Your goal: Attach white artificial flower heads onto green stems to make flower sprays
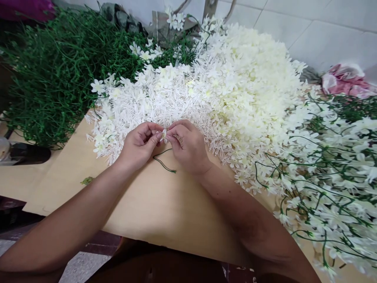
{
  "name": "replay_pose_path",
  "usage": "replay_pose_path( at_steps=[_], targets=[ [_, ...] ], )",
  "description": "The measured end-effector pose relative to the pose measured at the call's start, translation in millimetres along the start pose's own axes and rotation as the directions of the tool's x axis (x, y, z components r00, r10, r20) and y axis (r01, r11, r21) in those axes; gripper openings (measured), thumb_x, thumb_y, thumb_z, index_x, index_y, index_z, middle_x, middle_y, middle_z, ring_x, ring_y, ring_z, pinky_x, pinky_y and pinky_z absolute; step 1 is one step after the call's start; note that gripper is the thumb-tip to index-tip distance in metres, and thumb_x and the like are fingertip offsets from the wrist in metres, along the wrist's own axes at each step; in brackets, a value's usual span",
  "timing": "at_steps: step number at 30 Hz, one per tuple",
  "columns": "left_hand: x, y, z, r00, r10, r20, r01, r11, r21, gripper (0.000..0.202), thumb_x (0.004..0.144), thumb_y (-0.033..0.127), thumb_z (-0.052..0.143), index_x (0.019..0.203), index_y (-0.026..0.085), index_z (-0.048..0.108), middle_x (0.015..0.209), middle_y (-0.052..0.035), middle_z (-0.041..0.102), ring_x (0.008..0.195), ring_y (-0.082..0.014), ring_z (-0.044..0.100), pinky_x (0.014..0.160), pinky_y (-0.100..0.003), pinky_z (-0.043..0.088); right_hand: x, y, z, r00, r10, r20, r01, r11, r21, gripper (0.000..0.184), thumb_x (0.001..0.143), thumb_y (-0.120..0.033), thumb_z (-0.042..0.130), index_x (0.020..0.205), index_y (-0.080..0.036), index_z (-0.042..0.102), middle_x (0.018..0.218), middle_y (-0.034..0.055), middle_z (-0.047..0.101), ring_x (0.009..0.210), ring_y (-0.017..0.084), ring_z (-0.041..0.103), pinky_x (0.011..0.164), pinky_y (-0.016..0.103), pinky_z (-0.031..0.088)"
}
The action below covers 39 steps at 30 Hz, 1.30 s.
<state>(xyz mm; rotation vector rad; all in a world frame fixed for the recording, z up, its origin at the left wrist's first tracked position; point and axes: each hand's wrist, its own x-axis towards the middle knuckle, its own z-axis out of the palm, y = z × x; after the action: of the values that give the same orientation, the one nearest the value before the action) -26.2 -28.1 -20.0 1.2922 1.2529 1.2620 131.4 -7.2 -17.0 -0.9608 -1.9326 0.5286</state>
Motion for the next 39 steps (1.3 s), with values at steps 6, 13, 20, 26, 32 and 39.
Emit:
replay_pose_path(
  at_steps=[6, 13, 20, 26, 32, 39],
  targets=[
    [-0.8, -0.1, -0.2, 1.0, 0.023, 0.018, -0.023, 0.999, 0.023, 0.01, 0.08, 0.021, 0.062, 0.09, 0.018, 0.062, 0.068, 0.0038, 0.057, 0.061, -0.0084, 0.054, 0.062, -0.021, 0.05, -1.2, 0.3, 2.0, 1.0, -0.018, -0.022, 0.018, 0.999, 0.029, 0.009, 0.086, -0.02, 0.061, 0.078, -0.021, 0.063, 0.091, 0.0048, 0.07, 0.084, 0.016, 0.067, 0.077, 0.033, 0.055],
    [-1.3, 0.4, -2.5, 0.999, 0.048, 0.012, -0.049, 0.993, 0.111, 0.011, 0.081, 0.015, 0.058, 0.091, 0.018, 0.063, 0.066, 0.0038, 0.056, 0.061, -0.0091, 0.055, 0.059, -0.021, 0.045, -2.4, 1.6, 3.4, 1.0, -0.013, 0.005, 0.012, 1.0, 0.028, 0.009, 0.086, -0.02, 0.061, 0.077, -0.02, 0.064, 0.092, 0.0066, 0.07, 0.086, 0.017, 0.068, 0.079, 0.034, 0.056],
    [-1.1, 0.4, -3.0, 0.998, 0.058, 0.014, -0.059, 0.994, 0.094, 0.011, 0.082, 0.015, 0.058, 0.091, 0.019, 0.062, 0.068, 0.003, 0.059, 0.064, -0.0098, 0.059, 0.061, -0.022, 0.047, 0.0, -2.2, 1.8, 0.984, 0.168, 0.065, -0.179, 0.957, 0.23, 0.007, 0.082, -0.02, 0.064, 0.075, -0.019, 0.065, 0.092, 0.0057, 0.069, 0.083, 0.015, 0.067, 0.07, 0.029, 0.057],
    [-1.8, 0.0, -2.8, 0.999, 0.042, 0.019, -0.044, 0.996, 0.08, 0.009, 0.082, 0.017, 0.06, 0.09, 0.019, 0.062, 0.067, 0.0032, 0.058, 0.063, -0.0097, 0.058, 0.061, -0.021, 0.046, 0.6, -3.6, 0.4, 0.969, 0.226, 0.101, -0.246, 0.931, 0.271, 0.007, 0.081, -0.021, 0.065, 0.074, -0.019, 0.065, 0.093, 0.0061, 0.069, 0.087, 0.016, 0.067, 0.072, 0.031, 0.056],
    [-1.9, 0.2, -2.4, 0.999, 0.033, 0.02, -0.034, 0.997, 0.071, 0.009, 0.081, 0.02, 0.061, 0.091, 0.019, 0.062, 0.068, 0.0029, 0.058, 0.064, -0.0105, 0.058, 0.063, -0.022, 0.048, 0.2, -4.5, -0.6, 0.98, 0.188, 0.067, -0.196, 0.969, 0.152, 0.008, 0.082, -0.02, 0.063, 0.073, -0.02, 0.063, 0.092, 0.0058, 0.069, 0.085, 0.017, 0.065, 0.075, 0.033, 0.055],
    [-1.5, 0.7, -4.2, 0.995, 0.092, 0.034, -0.096, 0.986, 0.135, 0.011, 0.082, 0.019, 0.06, 0.093, 0.02, 0.063, 0.068, 0.0028, 0.057, 0.064, -0.0106, 0.054, 0.063, -0.022, 0.044, -2.8, -2.9, 5.4, 0.967, 0.229, 0.109, -0.249, 0.939, 0.237, 0.006, 0.08, -0.022, 0.064, 0.075, -0.019, 0.063, 0.094, 0.0069, 0.069, 0.081, 0.016, 0.065, 0.072, 0.032, 0.056]
  ],
)
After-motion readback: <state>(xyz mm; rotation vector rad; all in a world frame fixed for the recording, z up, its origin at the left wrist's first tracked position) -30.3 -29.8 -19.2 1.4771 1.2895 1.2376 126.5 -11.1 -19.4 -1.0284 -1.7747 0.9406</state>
